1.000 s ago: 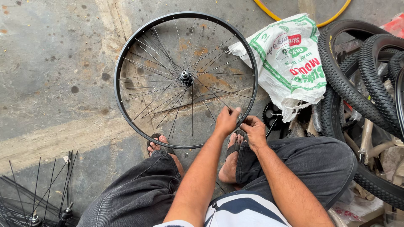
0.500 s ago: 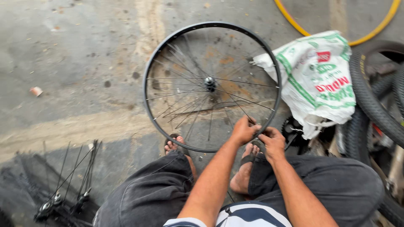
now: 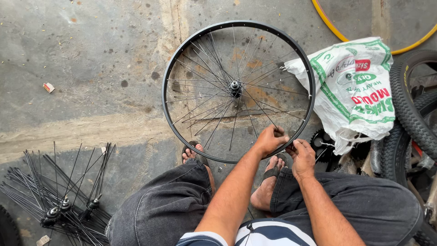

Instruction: The person sits on the ground lacing a bicycle wheel, threading spokes through the hub and attaching them to the rim one at a time by hand, taking new spokes from a pile beside them and turning the wheel as they work around it.

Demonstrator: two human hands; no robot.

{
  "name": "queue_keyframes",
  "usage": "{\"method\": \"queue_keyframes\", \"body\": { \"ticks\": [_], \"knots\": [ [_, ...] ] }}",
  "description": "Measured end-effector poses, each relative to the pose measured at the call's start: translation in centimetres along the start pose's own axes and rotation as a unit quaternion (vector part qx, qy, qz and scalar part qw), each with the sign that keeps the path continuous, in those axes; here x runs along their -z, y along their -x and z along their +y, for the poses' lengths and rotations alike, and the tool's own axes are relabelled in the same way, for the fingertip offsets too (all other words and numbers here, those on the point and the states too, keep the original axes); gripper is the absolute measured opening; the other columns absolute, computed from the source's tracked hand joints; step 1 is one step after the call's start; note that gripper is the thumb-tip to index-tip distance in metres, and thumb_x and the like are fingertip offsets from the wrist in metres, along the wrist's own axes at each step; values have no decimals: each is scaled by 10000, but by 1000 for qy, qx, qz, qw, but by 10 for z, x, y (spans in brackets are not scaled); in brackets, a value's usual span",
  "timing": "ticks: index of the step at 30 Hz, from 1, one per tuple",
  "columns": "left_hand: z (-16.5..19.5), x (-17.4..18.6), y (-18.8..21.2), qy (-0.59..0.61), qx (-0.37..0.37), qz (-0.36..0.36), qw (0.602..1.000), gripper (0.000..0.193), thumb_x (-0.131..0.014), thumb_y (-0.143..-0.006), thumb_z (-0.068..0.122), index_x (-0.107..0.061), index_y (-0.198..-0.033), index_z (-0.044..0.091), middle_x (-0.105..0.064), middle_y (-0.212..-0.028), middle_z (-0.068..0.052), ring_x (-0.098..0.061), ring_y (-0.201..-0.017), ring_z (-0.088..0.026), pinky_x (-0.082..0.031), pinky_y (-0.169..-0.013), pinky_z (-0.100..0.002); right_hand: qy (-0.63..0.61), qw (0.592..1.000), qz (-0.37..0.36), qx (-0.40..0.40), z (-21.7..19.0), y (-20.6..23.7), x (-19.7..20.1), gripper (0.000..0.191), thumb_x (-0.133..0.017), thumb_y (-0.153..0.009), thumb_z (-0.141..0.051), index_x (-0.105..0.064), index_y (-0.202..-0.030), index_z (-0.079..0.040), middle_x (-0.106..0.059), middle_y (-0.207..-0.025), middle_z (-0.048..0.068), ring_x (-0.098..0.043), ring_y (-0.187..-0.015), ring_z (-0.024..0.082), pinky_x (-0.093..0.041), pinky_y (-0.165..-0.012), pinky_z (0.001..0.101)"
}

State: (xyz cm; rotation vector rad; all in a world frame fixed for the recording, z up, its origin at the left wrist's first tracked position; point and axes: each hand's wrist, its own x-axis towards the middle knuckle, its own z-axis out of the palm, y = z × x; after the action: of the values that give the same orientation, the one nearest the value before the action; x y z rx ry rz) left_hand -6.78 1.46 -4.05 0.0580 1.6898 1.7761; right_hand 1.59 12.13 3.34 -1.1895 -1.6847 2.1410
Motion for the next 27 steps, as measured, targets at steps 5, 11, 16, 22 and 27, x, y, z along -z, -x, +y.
{"method": "queue_keyframes", "body": {
  "ticks": [5, 11, 16, 22, 27],
  "knots": [
    [1, -2, -2, -171, 39, 81, 981, 530, -794, -779, 473, -681, -1060, 37, -735, -1000, -175, -702, -986, -357, -540, -877, -468, 69, 997, 16, 4, 13, -11, -3, 128, -737, -913, -89, -652, -986, -26, -654, -899, 23, -634, -781, 123, -537, -720, 291],
    [-4, 40, -35, -258, -2, 387, 885, 683, -672, -924, 555, -507, -1320, 23, -559, -1344, -241, -455, -1294, -423, -347, -1099, -526, 133, 988, 78, -10, 17, -34, -7, 211, -767, -932, -183, -644, -898, -15, -630, -790, 24, -587, -671, 119, -487, -618, 274],
    [-8, 55, -88, -192, 121, 260, 939, 822, -685, -863, 492, -393, -1451, -4, -612, -1304, -271, -562, -1238, -415, -422, -1061, -481, 150, 984, 94, 27, 15, -48, -8, 245, -780, -912, -189, -607, -830, -37, -598, -762, 3, -569, -670, 99, -473, -614, 261],
    [-5, 38, -141, -152, -2, 129, 980, 700, -568, -989, 538, -503, -1462, 26, -629, -1358, -239, -568, -1290, -400, -420, -1095, -460, 110, 988, 99, 53, 14, -71, -12, 213, -767, -900, -175, -603, -818, -65, -589, -736, -24, -534, -649, 72, -439, -593, 242],
    [2, 71, -181, -386, -95, 104, 912, 761, -660, -940, 506, -445, -1479, 15, -490, -1495, -233, -451, -1386, -404, -396, -1117, -491, 133, 987, 91, 19, 14, -81, -12, 249, -780, -904, -131, -578, -789, -40, -551, -718, -16, -465, -618, 68, -366, -520, 254]
  ]
}}
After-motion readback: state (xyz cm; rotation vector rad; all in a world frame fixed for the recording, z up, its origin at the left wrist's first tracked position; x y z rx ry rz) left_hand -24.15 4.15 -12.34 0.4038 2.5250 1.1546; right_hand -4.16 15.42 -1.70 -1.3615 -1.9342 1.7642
